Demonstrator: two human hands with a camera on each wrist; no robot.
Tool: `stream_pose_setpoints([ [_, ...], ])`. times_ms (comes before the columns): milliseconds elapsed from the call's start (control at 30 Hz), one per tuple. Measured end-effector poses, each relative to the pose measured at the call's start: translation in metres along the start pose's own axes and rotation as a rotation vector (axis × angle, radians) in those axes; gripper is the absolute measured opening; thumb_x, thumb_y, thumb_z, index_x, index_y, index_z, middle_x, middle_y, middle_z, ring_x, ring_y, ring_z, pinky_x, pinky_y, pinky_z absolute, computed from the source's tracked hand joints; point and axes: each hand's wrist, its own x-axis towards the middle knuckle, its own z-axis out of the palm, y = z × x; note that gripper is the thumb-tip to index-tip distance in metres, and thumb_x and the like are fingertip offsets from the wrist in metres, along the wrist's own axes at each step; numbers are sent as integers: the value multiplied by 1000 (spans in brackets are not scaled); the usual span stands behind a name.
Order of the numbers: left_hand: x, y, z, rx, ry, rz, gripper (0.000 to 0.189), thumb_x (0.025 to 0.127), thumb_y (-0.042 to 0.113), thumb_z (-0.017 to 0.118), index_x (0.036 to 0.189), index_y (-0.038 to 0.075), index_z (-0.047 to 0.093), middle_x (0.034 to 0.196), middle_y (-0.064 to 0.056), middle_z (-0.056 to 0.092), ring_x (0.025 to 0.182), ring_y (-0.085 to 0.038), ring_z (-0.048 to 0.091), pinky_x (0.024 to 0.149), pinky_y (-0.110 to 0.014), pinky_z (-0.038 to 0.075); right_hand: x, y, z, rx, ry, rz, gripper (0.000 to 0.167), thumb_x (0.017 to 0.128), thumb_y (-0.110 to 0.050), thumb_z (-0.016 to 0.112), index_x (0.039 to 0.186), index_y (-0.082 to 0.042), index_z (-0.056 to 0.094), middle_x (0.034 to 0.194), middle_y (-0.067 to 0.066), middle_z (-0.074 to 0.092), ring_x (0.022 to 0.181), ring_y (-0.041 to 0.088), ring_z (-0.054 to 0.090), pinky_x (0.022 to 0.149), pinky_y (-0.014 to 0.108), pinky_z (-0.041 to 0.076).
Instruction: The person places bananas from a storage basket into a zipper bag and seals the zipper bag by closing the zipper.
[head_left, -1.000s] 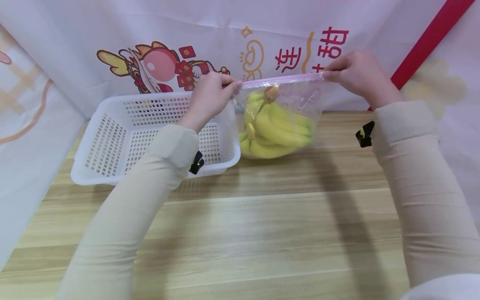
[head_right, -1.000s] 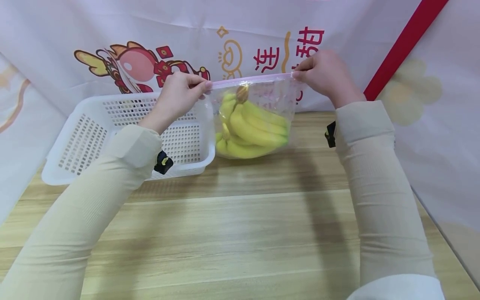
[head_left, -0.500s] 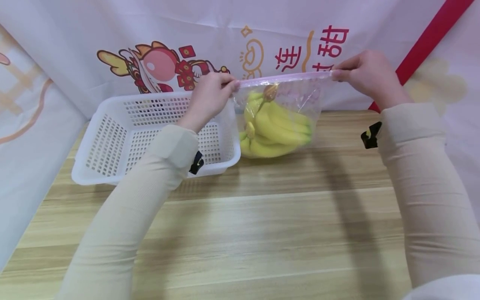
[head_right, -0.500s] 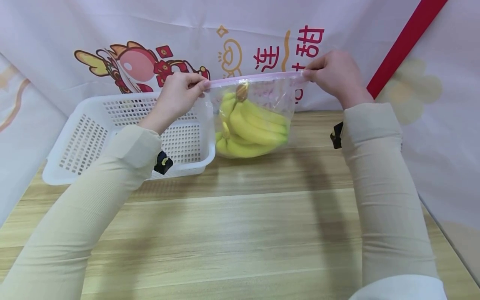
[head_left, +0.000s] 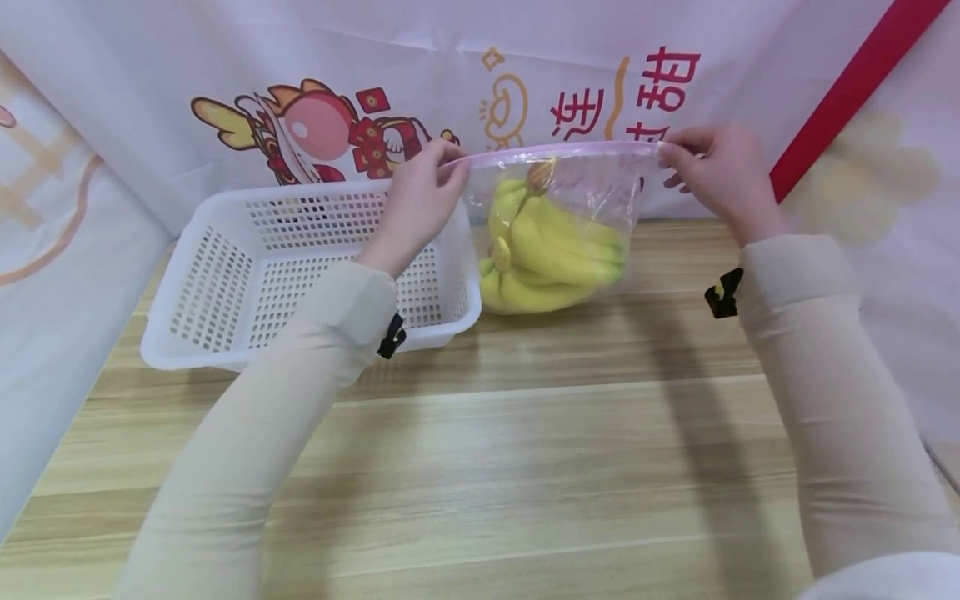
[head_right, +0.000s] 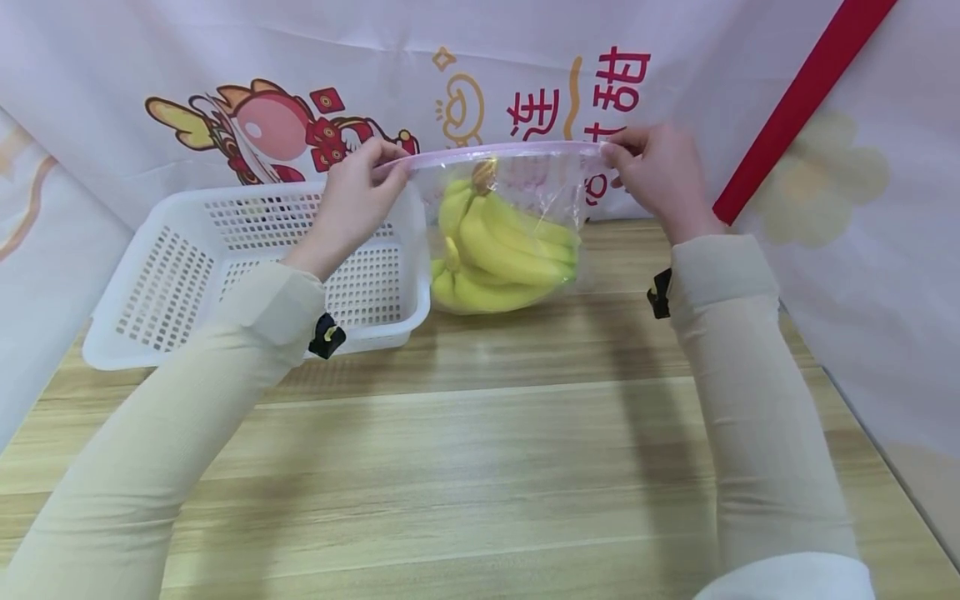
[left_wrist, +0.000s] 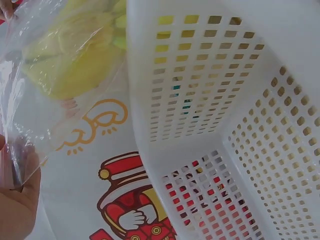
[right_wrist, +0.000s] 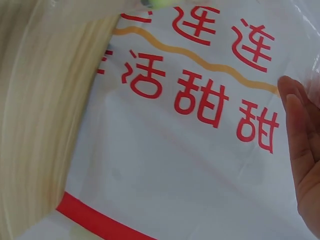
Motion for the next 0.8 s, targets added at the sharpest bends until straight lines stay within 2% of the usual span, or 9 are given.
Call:
stream_pose_setpoints([
  [200,-5,-8,10,-24,110,21,30,101,26,44,127,13,49,136,-2,55,129,-12,50,109,-22,40,-1,12,8,83,28,22,53,94,-49,49,138,-19,52,117,7,59,75,-1,60,69,8,48],
  [333,-8,-10,17,-27,141,24,32,101,26,43,130,15,49,134,-1,55,123,-12,52,105,-22,43,-1,17,14,77,29,16,55,94,-50,47,142,-23,46,118,8,58,73,-1,60,66,8,49],
  [433,-10,-10,23,-99,107,-6,37,101,28,43,136,17,41,135,-2,54,122,-12,53,102,-22,45,-1,19,19,61,12,10,58,94,-51,45,147,-28,36,126,12,57,78,5,63,69,13,52],
  [600,-14,-10,36,-248,29,-101,59,100,34,46,149,19,16,141,-7,48,126,-15,51,102,-27,48,-3,21,29,70,-23,11,65,94,-54,44,150,-35,18,137,14,52,98,24,65,88,37,56],
  [733,-18,-11,46,-289,-54,-197,81,98,43,45,153,15,-8,155,-14,31,140,-22,39,114,-34,36,-4,25,37,124,-30,-22,71,94,-52,46,151,-39,6,141,16,49,113,32,60,97,49,51],
  [800,-20,-11,50,-284,-99,-229,87,98,47,44,152,13,-15,157,-17,23,143,-25,33,119,-36,28,-5,26,42,160,-34,-33,77,94,-51,47,150,-42,-5,146,16,44,119,34,56,99,53,49],
])
